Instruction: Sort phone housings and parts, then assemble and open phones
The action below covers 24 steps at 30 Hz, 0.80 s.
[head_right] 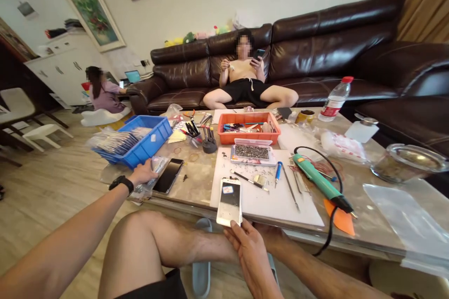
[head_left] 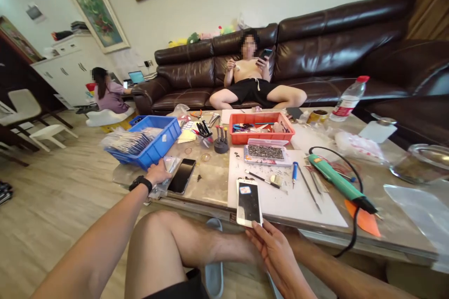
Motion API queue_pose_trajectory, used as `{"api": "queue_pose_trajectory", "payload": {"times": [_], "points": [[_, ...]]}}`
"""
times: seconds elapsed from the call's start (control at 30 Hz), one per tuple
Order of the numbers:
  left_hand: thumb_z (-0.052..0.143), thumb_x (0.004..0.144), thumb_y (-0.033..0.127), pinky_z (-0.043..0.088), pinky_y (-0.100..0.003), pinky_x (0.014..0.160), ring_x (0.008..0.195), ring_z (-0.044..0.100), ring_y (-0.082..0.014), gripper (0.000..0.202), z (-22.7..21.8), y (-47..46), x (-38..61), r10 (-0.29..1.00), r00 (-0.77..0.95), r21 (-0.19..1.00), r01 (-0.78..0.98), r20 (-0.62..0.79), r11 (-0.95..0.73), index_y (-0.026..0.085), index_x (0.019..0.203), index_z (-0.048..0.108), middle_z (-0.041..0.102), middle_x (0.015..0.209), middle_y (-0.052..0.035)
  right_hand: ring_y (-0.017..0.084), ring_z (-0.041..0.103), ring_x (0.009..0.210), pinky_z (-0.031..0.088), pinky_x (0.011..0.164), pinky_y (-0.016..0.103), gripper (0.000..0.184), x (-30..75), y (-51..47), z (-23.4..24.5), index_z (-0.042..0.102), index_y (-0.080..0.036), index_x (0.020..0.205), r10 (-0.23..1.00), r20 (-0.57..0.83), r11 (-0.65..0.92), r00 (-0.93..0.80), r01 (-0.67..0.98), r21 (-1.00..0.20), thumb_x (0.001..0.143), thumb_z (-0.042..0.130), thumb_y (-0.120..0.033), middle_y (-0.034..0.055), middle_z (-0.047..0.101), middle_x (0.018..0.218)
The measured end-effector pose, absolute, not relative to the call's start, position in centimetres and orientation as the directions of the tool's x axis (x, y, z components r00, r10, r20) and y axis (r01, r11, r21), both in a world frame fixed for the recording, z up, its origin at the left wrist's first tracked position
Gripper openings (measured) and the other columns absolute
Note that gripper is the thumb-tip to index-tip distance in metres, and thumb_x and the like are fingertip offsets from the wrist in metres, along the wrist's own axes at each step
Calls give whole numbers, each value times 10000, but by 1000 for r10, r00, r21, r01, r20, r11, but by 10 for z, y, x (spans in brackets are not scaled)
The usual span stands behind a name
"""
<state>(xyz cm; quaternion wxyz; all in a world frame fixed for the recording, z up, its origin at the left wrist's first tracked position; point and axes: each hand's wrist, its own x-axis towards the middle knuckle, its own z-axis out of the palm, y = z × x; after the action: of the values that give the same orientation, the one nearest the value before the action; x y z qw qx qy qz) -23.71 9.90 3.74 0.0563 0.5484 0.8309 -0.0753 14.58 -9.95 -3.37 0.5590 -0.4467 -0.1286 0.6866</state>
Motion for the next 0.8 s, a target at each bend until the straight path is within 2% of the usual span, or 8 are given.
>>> {"api": "queue_pose_trajectory", "payload": {"times": [0.1,0.17,0.23,0.37,0.53,0.67,0.8], "points": [[656,961,454,545,-511,979,1176,623,-286,544,39,97,-239,905,-381,-38,924,-190,381,204,1428,534,588,1395,-129,264,767,1026,641,882,307,572,144,-103,-40,787,-173,1016,864,-501,-336,55,-678,-654,560,1025,-423,98,799,1138],[663,960,441,546,-518,987,1188,623,-289,543,40,94,-241,908,-368,-21,928,-199,372,205,1432,533,585,1405,-131,290,769,1046,631,889,341,628,143,-110,-42,772,-173,1077,854,-520,-361,38,-677,-642,565,1019,-442,118,794,1163],[665,961,431,545,-521,995,1194,625,-289,532,43,92,-245,912,-353,-5,933,-210,360,201,1425,542,592,1403,-131,308,771,1047,614,894,372,673,142,-118,-44,756,-164,1116,841,-541,-416,-6,-647,-639,574,1011,-472,147,797,1148],[647,971,440,539,-519,1005,1190,633,-283,522,45,87,-250,918,-333,13,939,-214,344,198,1423,546,610,1388,-128,316,768,1036,587,900,387,676,135,-137,-48,768,-149,1077,803,-586,-537,-109,-558,-632,566,1000,-526,179,797,1124],[639,932,538,501,-516,1018,1229,609,-324,729,41,74,-245,921,-346,-27,938,-177,347,194,1535,415,591,1399,-167,321,734,1102,563,933,379,685,126,-146,-54,778,-149,1082,799,-562,-591,-215,-456,-666,607,953,-610,178,785,1149],[649,875,546,484,-477,999,1231,617,-387,894,41,70,-236,924,-338,-59,941,-179,333,131,1589,307,606,1335,-238,320,712,1126,548,953,397,738,127,-145,-60,762,-159,1109,796,-552,-605,-250,-374,-703,617,917,-687,161,774,1166],[671,907,496,513,-500,985,1145,654,-321,831,46,69,-227,930,-307,-74,952,-203,298,181,1589,317,604,1369,-187,336,699,1139,545,964,424,841,130,-145,-66,763,-165,1100,769,-582,-639,-264,-324,-698,547,894,-785,158,775,1157]]}}
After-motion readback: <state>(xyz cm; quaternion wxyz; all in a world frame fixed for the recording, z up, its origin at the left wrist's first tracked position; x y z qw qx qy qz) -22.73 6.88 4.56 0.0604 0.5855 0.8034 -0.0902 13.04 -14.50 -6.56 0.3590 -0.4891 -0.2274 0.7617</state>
